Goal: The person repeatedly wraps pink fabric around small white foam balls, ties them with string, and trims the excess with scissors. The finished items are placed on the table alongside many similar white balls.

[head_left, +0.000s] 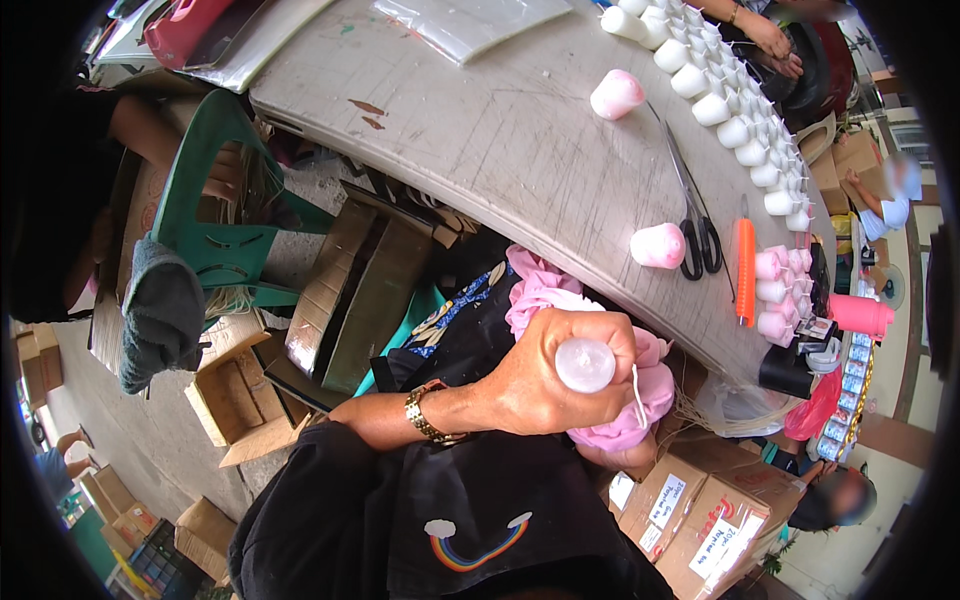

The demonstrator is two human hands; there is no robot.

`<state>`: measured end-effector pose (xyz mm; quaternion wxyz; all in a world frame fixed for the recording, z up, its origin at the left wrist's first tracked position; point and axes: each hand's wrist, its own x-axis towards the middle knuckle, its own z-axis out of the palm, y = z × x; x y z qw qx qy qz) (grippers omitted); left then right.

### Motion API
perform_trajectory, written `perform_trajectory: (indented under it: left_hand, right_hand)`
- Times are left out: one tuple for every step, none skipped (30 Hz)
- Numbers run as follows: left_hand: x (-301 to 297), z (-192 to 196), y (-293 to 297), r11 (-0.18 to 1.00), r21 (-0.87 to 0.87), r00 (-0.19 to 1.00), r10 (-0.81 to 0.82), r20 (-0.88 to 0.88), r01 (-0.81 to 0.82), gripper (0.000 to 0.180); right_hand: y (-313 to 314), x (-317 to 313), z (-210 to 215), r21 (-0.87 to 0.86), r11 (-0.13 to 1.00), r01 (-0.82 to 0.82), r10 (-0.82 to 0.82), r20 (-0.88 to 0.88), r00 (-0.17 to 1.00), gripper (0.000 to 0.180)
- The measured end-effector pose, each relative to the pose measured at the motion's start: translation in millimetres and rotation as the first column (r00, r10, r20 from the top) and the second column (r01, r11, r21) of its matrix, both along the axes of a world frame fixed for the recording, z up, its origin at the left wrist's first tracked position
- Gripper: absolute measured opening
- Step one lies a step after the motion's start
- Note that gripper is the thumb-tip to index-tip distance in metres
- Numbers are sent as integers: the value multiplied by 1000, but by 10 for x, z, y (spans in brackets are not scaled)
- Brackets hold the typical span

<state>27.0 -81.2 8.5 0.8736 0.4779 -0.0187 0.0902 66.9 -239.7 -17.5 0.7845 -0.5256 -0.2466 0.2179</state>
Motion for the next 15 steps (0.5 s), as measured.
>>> perform_trajectory:
  left_hand:
    - [1, -1, -14, 999, 1, 999, 36, 27, -36, 15]
    - [6, -3, -31, 997, 2, 996, 72, 54, -73, 15]
    - [4, -8, -39, 994, 2, 991, 108, 81, -108, 16]
    - [1, -14, -41, 995, 2, 992, 98, 77, -99, 16]
    - [-4, -20, -39, 996, 2, 994, 87, 71, -87, 15]
    - [-8, -25, -34, 997, -3, 994, 80, 74, -80, 15]
    - [-13, -28, -31, 997, -21, 996, 78, 35, -78, 14]
    - [-19, -30, -24, 996, -44, 997, 78, 6, -77, 14]
    - [-18, -33, -20, 996, -45, 997, 72, -4, -73, 14]
    - [-9, -50, 16, 995, -96, 999, 19, -49, -24, 12]
    - [-6, -59, 27, 996, -83, 997, 23, -79, -30, 13]
    - [-13, -74, 47, 1000, -22, 995, 18, -98, -20, 11]
    - [-25, -90, 68, 997, 68, 995, 32, -97, -25, 9]
    - [-44, -115, 97, 999, 12, 976, -26, -217, 29, 10]
    - [-47, -150, 112, 997, -27, 941, -76, -331, 71, 16]
  right_hand:
    - [-2, -2, -1, -5, 1000, 7, -7, 2, 1000, 31]
    - [-1, -4, -4, -11, 1000, 15, -15, 1, 1000, 30]
    - [7, -11, -14, -19, 1000, 19, -19, -2, 1000, 30]
    - [15, -17, -22, -28, 999, 30, -30, -4, 1000, 29]
    - [28, -28, -37, -39, 998, 45, -45, -14, 999, 29]
    - [48, -41, -63, -50, 996, 67, -68, -24, 997, 28]
    - [59, -52, -89, -69, 993, 94, -97, -35, 995, 28]
    - [83, -69, -136, -97, 985, 139, -145, -54, 988, 27]
    - [79, -68, -169, -94, 984, 153, -160, -80, 984, 27]
    - [95, -86, -232, -87, 982, 170, -179, -109, 978, 26]
    - [50, -71, -261, 41, 996, 75, -66, -193, 979, 31]
    - [1, -61, -303, 150, 988, 26, 16, -267, 964, 38]
    - [-81, -35, -335, 277, 960, -49, 154, -369, 916, 44]
    - [-169, -38, -372, 157, 988, -11, 68, -359, 931, 47]
    - [-277, -51, -401, 2, 997, 81, -74, -385, 920, 51]
